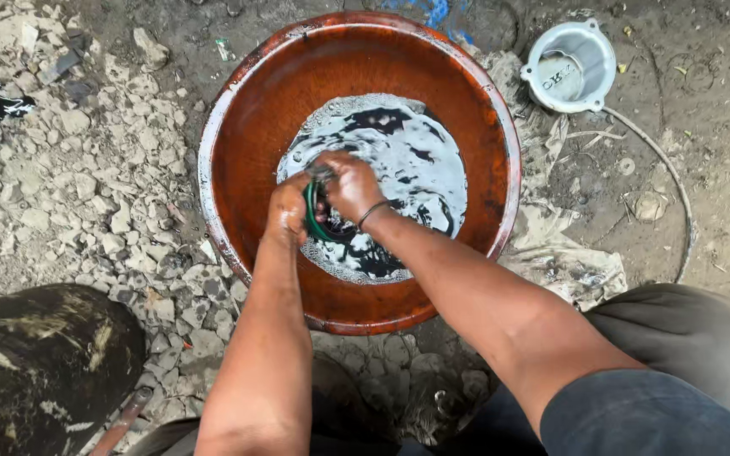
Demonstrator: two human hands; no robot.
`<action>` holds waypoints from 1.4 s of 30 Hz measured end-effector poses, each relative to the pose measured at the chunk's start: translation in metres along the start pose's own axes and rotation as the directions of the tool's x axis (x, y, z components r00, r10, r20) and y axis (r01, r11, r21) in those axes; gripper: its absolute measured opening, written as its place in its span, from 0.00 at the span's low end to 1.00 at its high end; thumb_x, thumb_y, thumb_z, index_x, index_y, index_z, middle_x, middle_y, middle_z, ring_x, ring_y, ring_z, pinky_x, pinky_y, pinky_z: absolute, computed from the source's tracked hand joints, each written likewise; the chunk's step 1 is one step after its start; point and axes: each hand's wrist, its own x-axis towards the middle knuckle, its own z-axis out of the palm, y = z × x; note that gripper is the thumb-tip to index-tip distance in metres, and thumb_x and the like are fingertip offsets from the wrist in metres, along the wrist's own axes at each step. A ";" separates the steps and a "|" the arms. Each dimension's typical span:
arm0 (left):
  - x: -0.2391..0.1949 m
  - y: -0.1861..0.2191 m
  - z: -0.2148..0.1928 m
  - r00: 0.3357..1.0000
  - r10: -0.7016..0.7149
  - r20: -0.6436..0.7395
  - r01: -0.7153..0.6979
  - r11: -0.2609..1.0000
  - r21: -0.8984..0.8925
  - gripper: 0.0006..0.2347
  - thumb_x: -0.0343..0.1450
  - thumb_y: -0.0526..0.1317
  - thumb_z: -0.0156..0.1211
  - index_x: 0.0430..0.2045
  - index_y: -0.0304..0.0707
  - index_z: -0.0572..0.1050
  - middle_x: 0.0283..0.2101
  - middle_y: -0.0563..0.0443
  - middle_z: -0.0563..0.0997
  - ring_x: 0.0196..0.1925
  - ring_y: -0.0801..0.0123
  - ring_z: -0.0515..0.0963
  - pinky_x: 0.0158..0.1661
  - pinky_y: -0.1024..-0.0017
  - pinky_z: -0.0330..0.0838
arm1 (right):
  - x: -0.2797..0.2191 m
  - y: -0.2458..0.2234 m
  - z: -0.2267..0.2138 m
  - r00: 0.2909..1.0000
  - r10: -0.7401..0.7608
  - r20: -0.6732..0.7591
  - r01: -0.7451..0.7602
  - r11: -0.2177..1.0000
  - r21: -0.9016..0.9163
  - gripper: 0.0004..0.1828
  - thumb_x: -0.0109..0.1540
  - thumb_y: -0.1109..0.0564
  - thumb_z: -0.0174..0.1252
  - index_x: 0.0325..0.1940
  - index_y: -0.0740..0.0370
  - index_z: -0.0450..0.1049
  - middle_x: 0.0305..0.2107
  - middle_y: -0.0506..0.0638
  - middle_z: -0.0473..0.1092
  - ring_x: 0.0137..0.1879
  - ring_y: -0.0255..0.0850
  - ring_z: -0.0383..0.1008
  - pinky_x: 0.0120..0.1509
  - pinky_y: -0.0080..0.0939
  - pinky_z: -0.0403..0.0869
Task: The person washes small metal parts by hand in a large orange basin filled with soapy water. They repeatedly submerge, agitate, and rinse the parts, then transfer them to a white strainer placed on the ground.
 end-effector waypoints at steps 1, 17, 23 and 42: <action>0.000 0.001 0.001 1.000 -0.025 0.010 0.025 1.000 -0.007 0.12 0.77 0.42 0.51 0.40 0.31 0.78 0.27 0.50 0.78 0.18 0.72 0.69 0.16 0.73 0.64 | 0.004 0.001 -0.004 0.994 0.108 0.035 -0.108 0.994 -0.001 0.08 0.60 0.64 0.57 0.40 0.59 0.80 0.37 0.58 0.78 0.44 0.53 0.81 0.50 0.49 0.77; -0.013 -0.005 -0.003 0.992 -0.073 -0.102 0.064 0.994 -0.089 0.14 0.75 0.45 0.48 0.26 0.35 0.75 0.18 0.52 0.71 0.14 0.71 0.65 0.14 0.72 0.59 | 0.005 0.025 0.010 0.993 -0.010 0.121 0.045 0.957 -0.287 0.16 0.56 0.64 0.60 0.48 0.63 0.76 0.40 0.62 0.76 0.46 0.59 0.78 0.52 0.52 0.77; -0.009 -0.005 -0.003 0.992 -0.091 -0.092 0.090 0.996 -0.016 0.17 0.75 0.47 0.48 0.21 0.34 0.74 0.16 0.52 0.71 0.14 0.71 0.65 0.16 0.72 0.61 | 0.006 0.031 0.009 0.999 0.009 0.050 0.008 0.943 -0.332 0.09 0.59 0.64 0.60 0.43 0.63 0.78 0.41 0.61 0.77 0.48 0.57 0.78 0.55 0.51 0.76; -0.004 -0.017 0.005 0.987 -0.021 -0.160 0.024 1.000 0.016 0.18 0.75 0.50 0.49 0.21 0.35 0.73 0.16 0.52 0.70 0.13 0.70 0.65 0.16 0.71 0.61 | -0.006 0.042 0.027 0.997 0.050 -0.056 -0.052 0.998 -0.036 0.12 0.55 0.63 0.55 0.42 0.58 0.77 0.39 0.60 0.77 0.48 0.59 0.79 0.53 0.50 0.77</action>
